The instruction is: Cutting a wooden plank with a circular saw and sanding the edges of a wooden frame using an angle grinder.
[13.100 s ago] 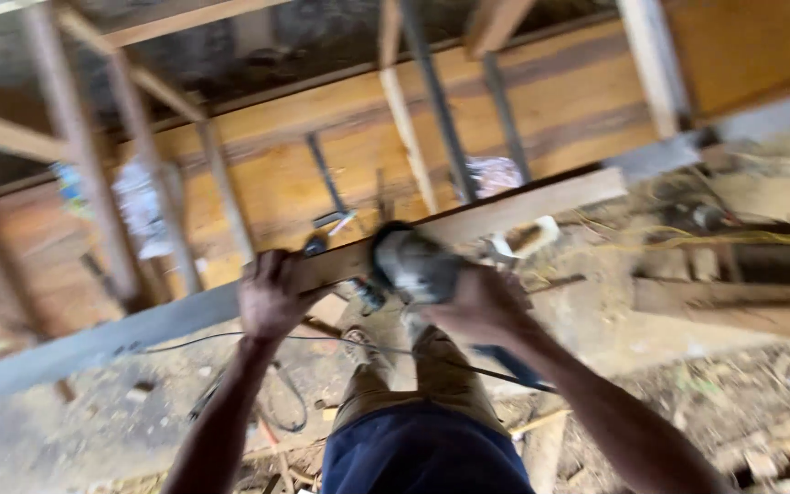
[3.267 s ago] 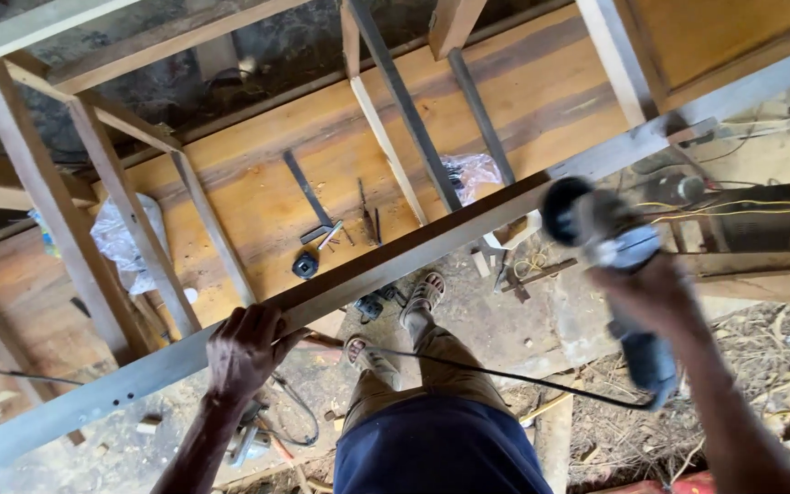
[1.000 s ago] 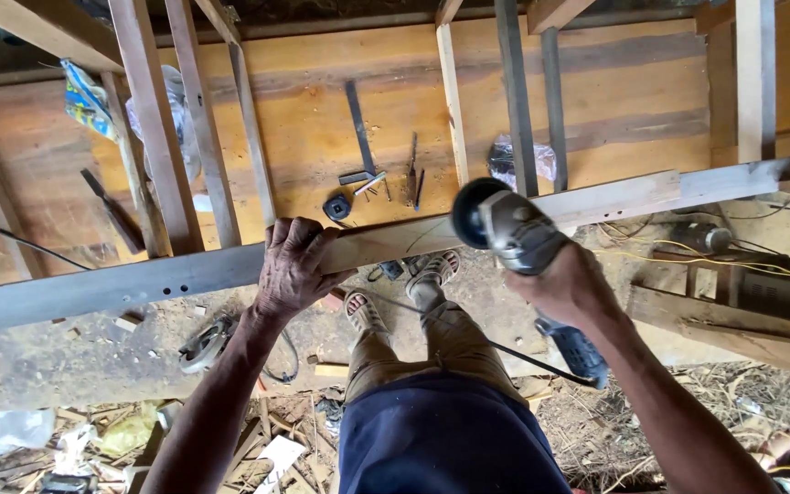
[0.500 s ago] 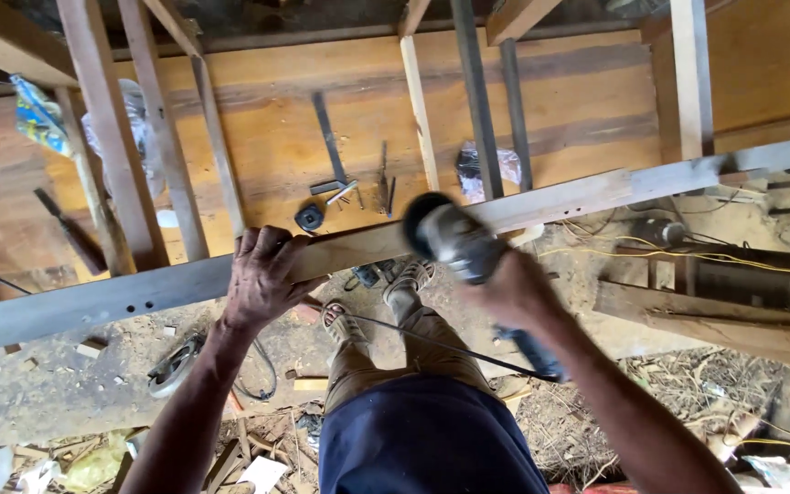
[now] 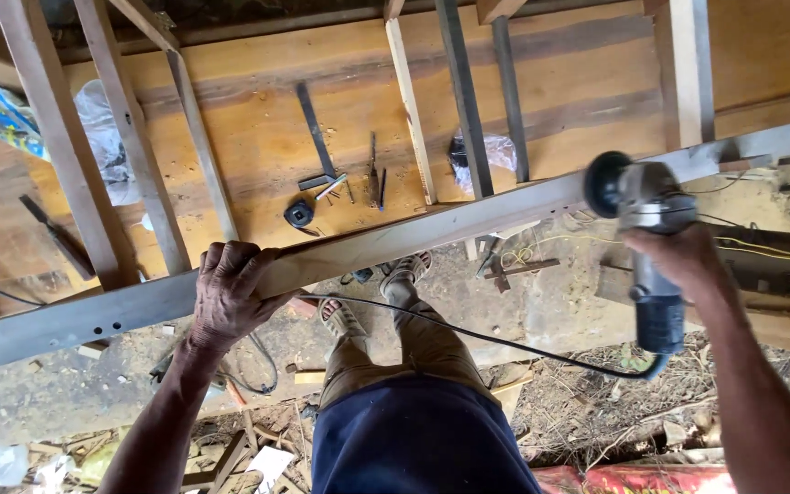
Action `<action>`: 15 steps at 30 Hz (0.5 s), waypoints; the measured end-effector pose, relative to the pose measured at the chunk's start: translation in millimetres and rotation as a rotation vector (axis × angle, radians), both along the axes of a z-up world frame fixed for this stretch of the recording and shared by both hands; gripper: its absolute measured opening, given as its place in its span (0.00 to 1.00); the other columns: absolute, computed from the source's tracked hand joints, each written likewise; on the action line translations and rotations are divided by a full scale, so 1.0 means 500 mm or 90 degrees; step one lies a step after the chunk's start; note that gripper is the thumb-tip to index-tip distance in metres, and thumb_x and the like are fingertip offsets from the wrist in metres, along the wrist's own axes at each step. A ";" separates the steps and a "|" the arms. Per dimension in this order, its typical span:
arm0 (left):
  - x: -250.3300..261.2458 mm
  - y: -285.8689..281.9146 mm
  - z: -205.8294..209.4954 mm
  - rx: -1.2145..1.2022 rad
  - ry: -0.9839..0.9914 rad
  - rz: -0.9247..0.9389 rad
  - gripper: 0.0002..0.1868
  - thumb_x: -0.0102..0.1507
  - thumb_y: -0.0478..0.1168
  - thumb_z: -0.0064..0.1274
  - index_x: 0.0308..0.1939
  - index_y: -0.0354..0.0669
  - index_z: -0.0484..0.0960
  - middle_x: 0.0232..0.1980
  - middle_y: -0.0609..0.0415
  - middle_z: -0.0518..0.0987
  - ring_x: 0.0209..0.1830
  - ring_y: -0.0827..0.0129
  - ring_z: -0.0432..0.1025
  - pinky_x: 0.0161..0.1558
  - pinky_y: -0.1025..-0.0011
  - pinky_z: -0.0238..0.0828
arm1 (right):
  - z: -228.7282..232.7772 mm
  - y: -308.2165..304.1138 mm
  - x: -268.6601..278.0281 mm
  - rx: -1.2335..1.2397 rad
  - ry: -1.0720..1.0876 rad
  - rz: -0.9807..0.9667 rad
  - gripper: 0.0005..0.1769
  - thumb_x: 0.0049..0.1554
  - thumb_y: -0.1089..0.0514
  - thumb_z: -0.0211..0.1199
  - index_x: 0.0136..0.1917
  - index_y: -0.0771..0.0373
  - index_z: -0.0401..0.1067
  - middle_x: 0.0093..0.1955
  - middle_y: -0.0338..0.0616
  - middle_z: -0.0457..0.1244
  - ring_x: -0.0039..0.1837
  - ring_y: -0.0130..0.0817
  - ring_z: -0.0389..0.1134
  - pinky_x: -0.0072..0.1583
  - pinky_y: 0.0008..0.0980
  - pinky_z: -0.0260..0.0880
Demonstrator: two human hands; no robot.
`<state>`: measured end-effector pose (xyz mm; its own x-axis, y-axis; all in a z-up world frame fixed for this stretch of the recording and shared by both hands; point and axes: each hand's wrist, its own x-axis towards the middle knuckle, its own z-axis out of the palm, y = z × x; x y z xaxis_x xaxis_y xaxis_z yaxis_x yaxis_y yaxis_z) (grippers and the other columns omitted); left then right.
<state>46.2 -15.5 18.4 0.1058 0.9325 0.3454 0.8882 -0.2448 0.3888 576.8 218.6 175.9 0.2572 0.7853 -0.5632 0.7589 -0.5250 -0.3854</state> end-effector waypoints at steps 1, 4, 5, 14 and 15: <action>0.000 0.000 0.003 -0.007 0.003 0.001 0.31 0.59 0.64 0.64 0.50 0.42 0.79 0.45 0.47 0.71 0.38 0.52 0.63 0.40 0.57 0.61 | -0.014 0.012 0.036 -0.019 -0.055 -0.013 0.18 0.54 0.61 0.72 0.57 0.61 0.74 0.49 0.53 0.70 0.44 0.47 0.69 0.46 0.44 0.70; 0.002 0.003 0.014 -0.002 -0.022 -0.005 0.30 0.60 0.60 0.65 0.54 0.41 0.80 0.46 0.47 0.71 0.38 0.52 0.63 0.40 0.57 0.60 | 0.017 -0.010 -0.033 0.003 -0.014 0.030 0.33 0.52 0.73 0.67 0.70 0.62 0.65 0.48 0.56 0.67 0.42 0.48 0.68 0.40 0.44 0.69; 0.002 0.004 0.014 -0.003 -0.020 -0.005 0.30 0.60 0.60 0.65 0.54 0.41 0.80 0.46 0.47 0.71 0.38 0.52 0.63 0.40 0.57 0.60 | 0.003 -0.016 -0.048 0.001 -0.011 0.030 0.33 0.52 0.73 0.67 0.70 0.62 0.65 0.48 0.56 0.67 0.42 0.48 0.68 0.40 0.44 0.69; 0.007 0.001 -0.040 0.039 -0.099 0.058 0.25 0.56 0.60 0.66 0.53 0.60 0.85 0.42 0.56 0.72 0.42 0.57 0.70 0.48 0.59 0.70 | 0.022 -0.139 -0.307 0.016 0.080 0.141 0.20 0.40 0.56 0.78 0.45 0.66 0.79 0.36 0.52 0.65 0.40 0.42 0.67 0.45 0.47 0.65; 0.007 0.002 -0.039 0.046 -0.099 0.050 0.25 0.56 0.61 0.65 0.53 0.60 0.84 0.43 0.57 0.72 0.42 0.57 0.71 0.49 0.59 0.70 | 0.019 -0.148 -0.338 -0.022 0.057 0.178 0.18 0.41 0.54 0.77 0.43 0.64 0.79 0.34 0.52 0.67 0.39 0.44 0.70 0.43 0.47 0.67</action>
